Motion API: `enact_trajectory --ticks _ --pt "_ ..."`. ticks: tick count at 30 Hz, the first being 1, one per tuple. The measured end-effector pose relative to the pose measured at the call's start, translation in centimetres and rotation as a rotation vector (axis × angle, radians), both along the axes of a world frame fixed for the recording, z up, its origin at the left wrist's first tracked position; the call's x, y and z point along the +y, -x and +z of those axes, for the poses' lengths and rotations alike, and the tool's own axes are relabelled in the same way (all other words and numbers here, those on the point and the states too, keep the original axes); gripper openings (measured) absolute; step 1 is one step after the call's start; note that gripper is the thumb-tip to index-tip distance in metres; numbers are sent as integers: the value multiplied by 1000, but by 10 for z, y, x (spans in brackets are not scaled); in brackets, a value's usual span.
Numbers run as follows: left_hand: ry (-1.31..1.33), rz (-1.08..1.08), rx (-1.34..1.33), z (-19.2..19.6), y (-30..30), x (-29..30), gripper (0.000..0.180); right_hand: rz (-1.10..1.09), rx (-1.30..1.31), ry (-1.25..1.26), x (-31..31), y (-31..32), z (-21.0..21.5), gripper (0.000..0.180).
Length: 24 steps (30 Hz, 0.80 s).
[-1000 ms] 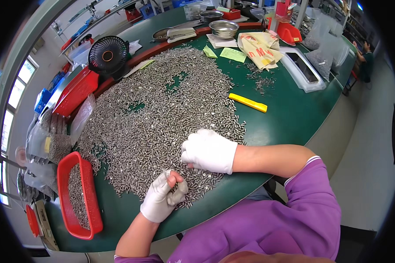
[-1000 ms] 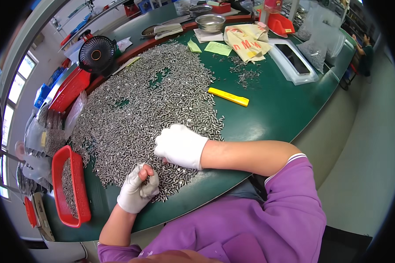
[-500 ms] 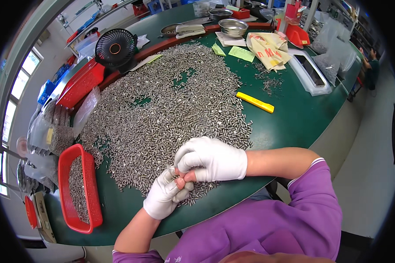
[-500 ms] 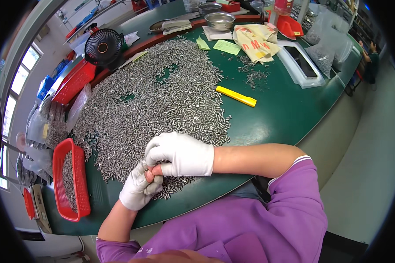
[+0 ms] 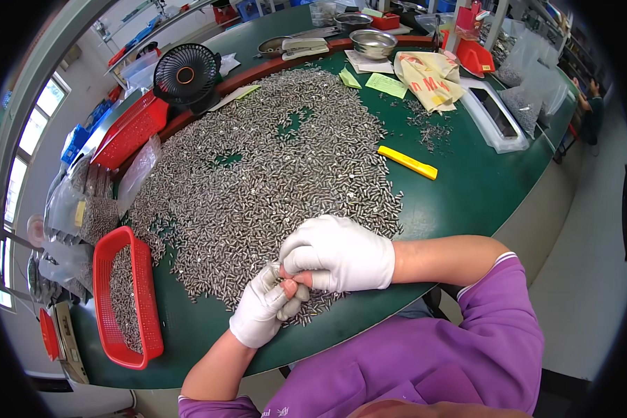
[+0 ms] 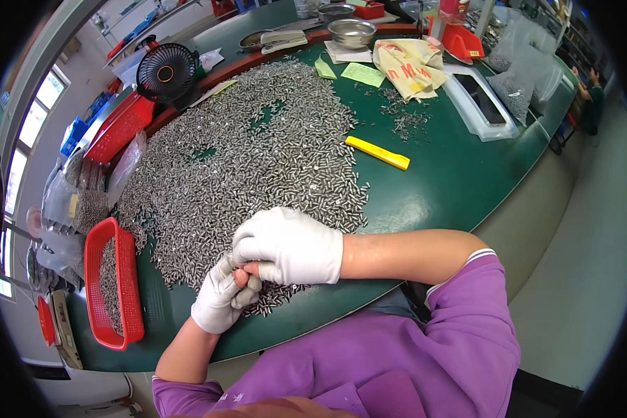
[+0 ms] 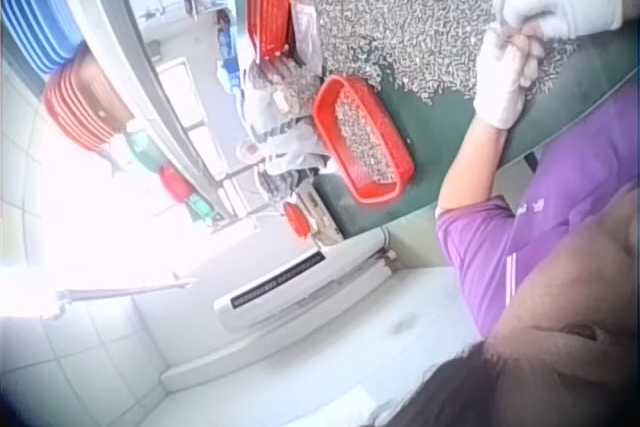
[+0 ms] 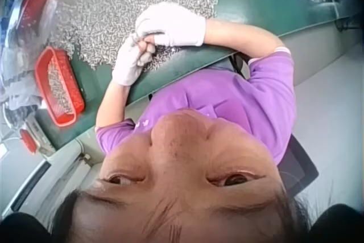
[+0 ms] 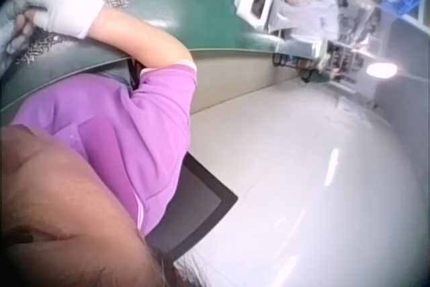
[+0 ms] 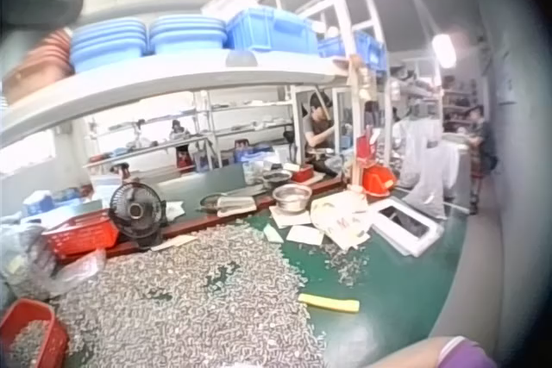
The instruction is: Sorting small metal hardware components by hand on a workbench.
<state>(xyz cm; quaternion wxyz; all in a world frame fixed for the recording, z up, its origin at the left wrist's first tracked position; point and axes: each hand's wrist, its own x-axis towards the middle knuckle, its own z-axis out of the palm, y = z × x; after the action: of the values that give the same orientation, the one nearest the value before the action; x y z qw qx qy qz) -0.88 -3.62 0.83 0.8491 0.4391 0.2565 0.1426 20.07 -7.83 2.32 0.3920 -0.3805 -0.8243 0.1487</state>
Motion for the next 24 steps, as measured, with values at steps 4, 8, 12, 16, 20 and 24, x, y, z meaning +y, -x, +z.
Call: enact_trajectory --ticks 4,8,12,16,20,24 --pt "-11 63 14 0 1 -2 29 -188 -313 71 3 -11 9 22" --pt "4 66 31 -1 2 1 33 -225 -414 107 6 -15 -9 24" --pt "21 16 -15 -1 3 2 36 -187 -436 175 8 -10 -13 21" --pt "143 -36 -67 -5 6 6 36 -208 -474 130 8 -7 -11 18" --pt "47 16 -63 -4 3 3 33 -179 -273 55 13 -14 -5 20" --pt "12 45 -41 -1 0 1 35 -44 1 24 12 -10 -1 21"
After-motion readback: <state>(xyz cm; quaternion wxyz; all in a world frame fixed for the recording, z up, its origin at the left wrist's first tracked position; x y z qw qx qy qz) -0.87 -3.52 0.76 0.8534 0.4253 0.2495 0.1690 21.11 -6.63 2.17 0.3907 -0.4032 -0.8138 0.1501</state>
